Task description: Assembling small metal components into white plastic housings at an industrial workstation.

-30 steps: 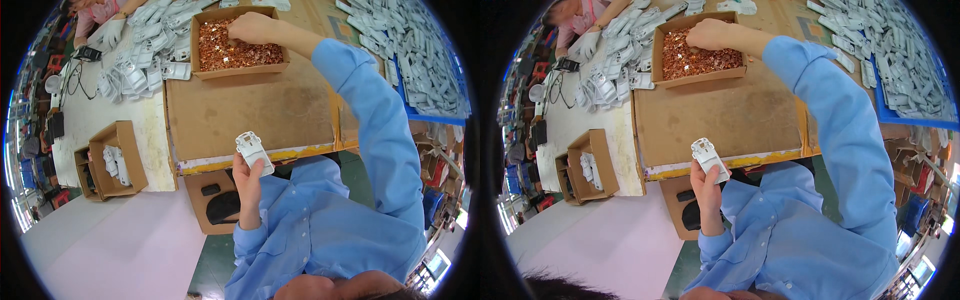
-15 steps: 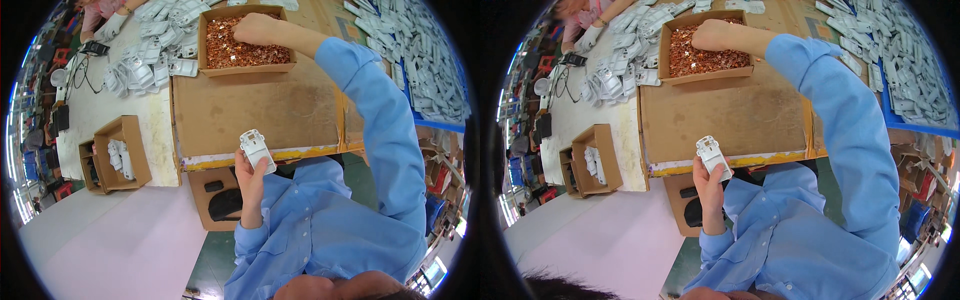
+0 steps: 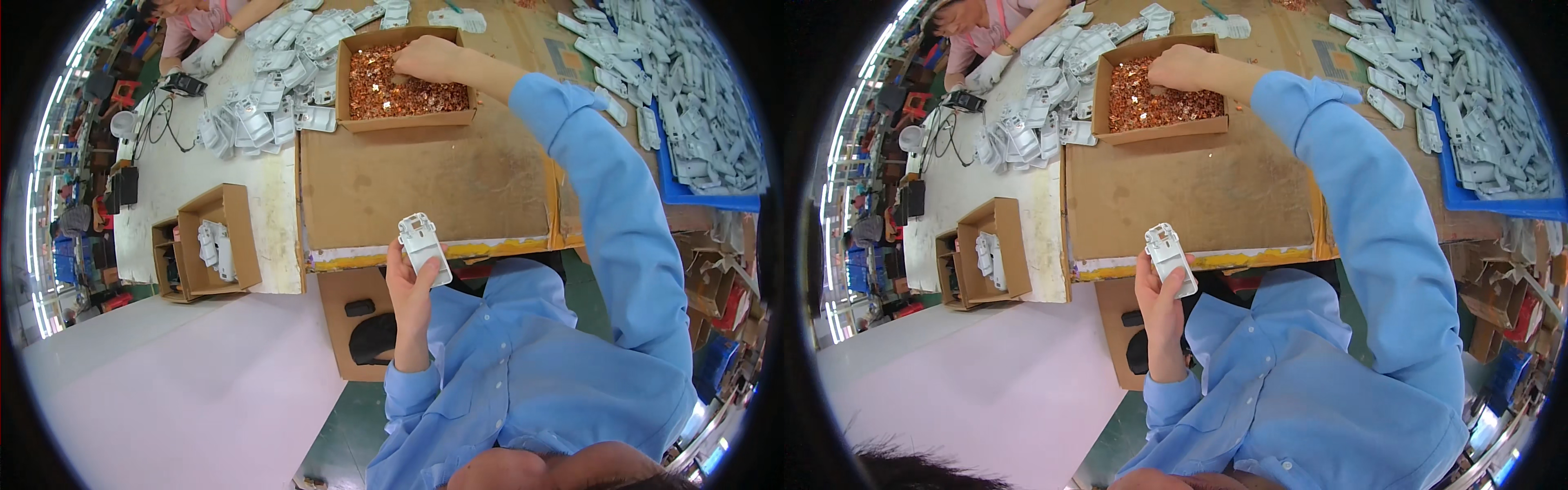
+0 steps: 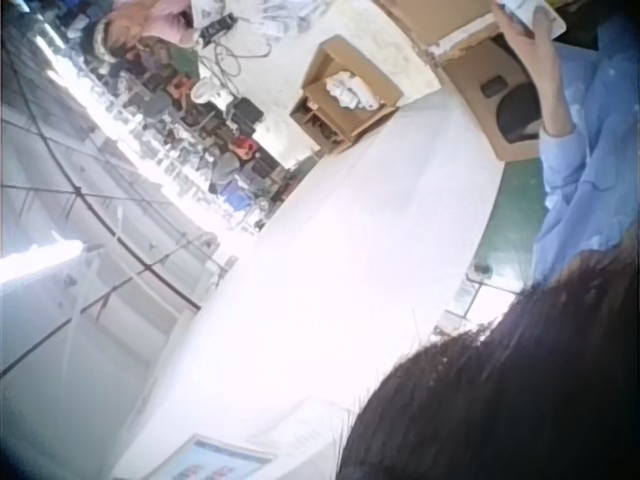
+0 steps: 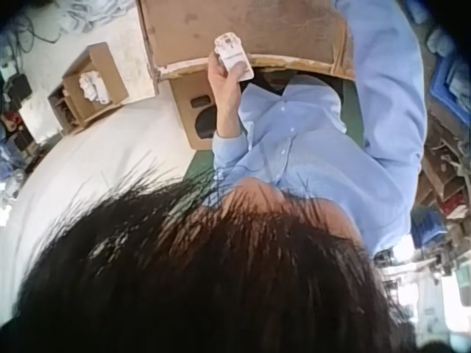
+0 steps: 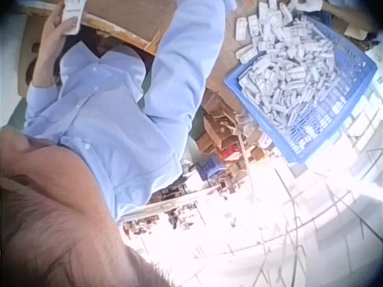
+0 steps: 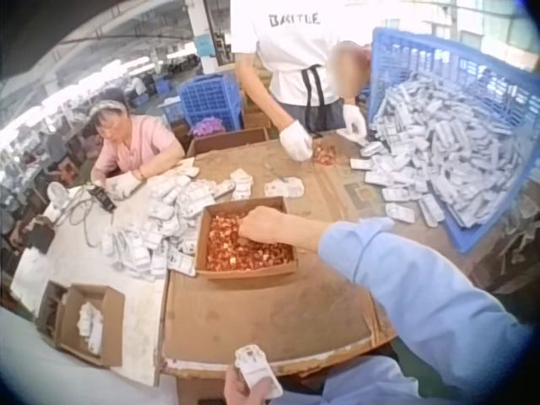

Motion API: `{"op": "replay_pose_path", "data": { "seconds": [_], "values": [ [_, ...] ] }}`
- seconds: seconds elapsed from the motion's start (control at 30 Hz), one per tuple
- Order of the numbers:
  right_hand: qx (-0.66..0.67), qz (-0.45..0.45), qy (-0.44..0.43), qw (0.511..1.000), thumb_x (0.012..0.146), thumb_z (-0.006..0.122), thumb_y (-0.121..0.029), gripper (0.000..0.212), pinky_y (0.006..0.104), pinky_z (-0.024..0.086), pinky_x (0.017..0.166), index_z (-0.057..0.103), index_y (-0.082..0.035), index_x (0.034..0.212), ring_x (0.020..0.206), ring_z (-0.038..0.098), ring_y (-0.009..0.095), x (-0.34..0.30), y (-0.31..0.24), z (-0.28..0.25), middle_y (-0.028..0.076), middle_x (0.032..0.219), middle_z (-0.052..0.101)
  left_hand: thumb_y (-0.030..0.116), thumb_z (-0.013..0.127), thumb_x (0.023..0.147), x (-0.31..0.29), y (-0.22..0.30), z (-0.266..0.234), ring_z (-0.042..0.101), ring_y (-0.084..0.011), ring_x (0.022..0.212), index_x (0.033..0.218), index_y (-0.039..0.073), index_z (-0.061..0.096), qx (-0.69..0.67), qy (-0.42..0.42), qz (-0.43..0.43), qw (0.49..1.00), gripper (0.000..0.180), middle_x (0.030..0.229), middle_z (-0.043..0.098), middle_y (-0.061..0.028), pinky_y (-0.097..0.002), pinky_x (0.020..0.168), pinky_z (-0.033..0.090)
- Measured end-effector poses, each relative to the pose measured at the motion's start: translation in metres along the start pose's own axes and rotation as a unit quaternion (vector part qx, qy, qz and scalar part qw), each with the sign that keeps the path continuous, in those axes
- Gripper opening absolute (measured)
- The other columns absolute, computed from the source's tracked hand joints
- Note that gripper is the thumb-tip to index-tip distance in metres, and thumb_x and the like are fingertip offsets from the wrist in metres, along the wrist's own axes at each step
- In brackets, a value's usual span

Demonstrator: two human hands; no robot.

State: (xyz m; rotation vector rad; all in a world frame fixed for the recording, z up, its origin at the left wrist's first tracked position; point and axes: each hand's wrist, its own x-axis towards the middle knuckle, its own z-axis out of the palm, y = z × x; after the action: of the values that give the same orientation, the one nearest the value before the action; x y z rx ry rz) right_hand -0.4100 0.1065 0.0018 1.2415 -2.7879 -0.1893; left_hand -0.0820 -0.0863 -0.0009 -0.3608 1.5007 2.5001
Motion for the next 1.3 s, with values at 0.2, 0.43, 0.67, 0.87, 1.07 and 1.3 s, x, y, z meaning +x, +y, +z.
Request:
{"op": "replay_pose_path", "data": {
  "seconds": [0.2,0.43,0.67,0.87,1.07,1.3],
  "values": [
    [0.015,-0.007,-0.042,0.999,0.077,0.061,-0.007,0.007,0.0403,0.053,0.073,0.066,-0.008,0.082,0.090,0.066,0.028,0.010,-0.003,-0.004,0.008,0.093,0.067,0.000,0.060,0.087,0.004,-0.001,-0.005,0.065,-0.0161,0.094,0.133,-0.001,0.038,0.006,-0.001,-0.011,1.000,0.051,0.106,0.067,-0.0145,-0.0270,0.079,0.053],
    [-0.031,-0.008,-0.062,0.998,0.078,0.062,-0.009,0.008,0.0394,0.054,0.074,0.068,-0.008,0.082,0.091,0.066,0.028,0.021,-0.007,0.001,0.008,0.093,0.067,0.001,0.060,0.087,0.010,-0.001,-0.004,0.066,-0.0165,0.096,0.132,-0.001,0.040,-0.001,0.011,-0.016,1.000,0.049,0.110,0.065,-0.0132,-0.0265,0.080,0.053],
    [-0.034,-0.003,-0.039,0.999,0.082,0.060,-0.011,0.011,0.0399,0.054,0.075,0.065,-0.006,0.090,0.092,0.066,0.028,0.007,-0.002,-0.011,0.007,0.099,0.065,0.003,0.057,0.089,0.011,0.000,0.000,0.064,-0.0179,0.103,0.132,0.000,0.039,-0.002,0.010,-0.009,1.000,0.047,0.114,0.063,-0.0142,-0.0273,0.082,0.052],
    [0.046,0.019,0.106,0.993,0.088,0.056,-0.014,0.008,0.0430,0.050,0.065,0.055,-0.006,0.089,0.077,0.062,0.030,-0.057,-0.023,-0.061,0.008,0.086,0.059,0.006,0.043,0.091,0.010,0.006,0.008,0.061,-0.0159,0.101,0.134,0.004,0.034,0.046,-0.050,-0.026,0.997,0.043,0.115,0.063,-0.0141,-0.0249,0.078,0.050],
    [0.192,-0.029,0.187,0.963,0.081,0.061,-0.014,0.010,0.0404,0.048,0.060,0.054,-0.007,0.083,0.070,0.060,0.029,-0.165,-0.126,-0.115,0.007,0.078,0.056,0.006,0.044,0.094,-0.003,-0.009,0.039,0.060,-0.0139,0.092,0.132,0.003,0.038,0.069,-0.098,0.006,0.993,0.039,0.112,0.061,-0.0104,-0.0255,0.076,0.050],
    [0.185,0.019,0.172,0.967,0.076,0.063,-0.011,0.011,0.0388,0.047,0.059,0.054,-0.007,0.081,0.068,0.060,0.027,-0.235,-0.186,-0.110,0.007,0.076,0.056,0.001,0.041,0.091,-0.032,-0.014,0.079,0.058,-0.0127,0.083,0.131,0.002,0.034,0.150,-0.163,0.090,0.971,0.040,0.098,0.058,-0.0080,-0.0278,0.074,0.049]
  ]
}}
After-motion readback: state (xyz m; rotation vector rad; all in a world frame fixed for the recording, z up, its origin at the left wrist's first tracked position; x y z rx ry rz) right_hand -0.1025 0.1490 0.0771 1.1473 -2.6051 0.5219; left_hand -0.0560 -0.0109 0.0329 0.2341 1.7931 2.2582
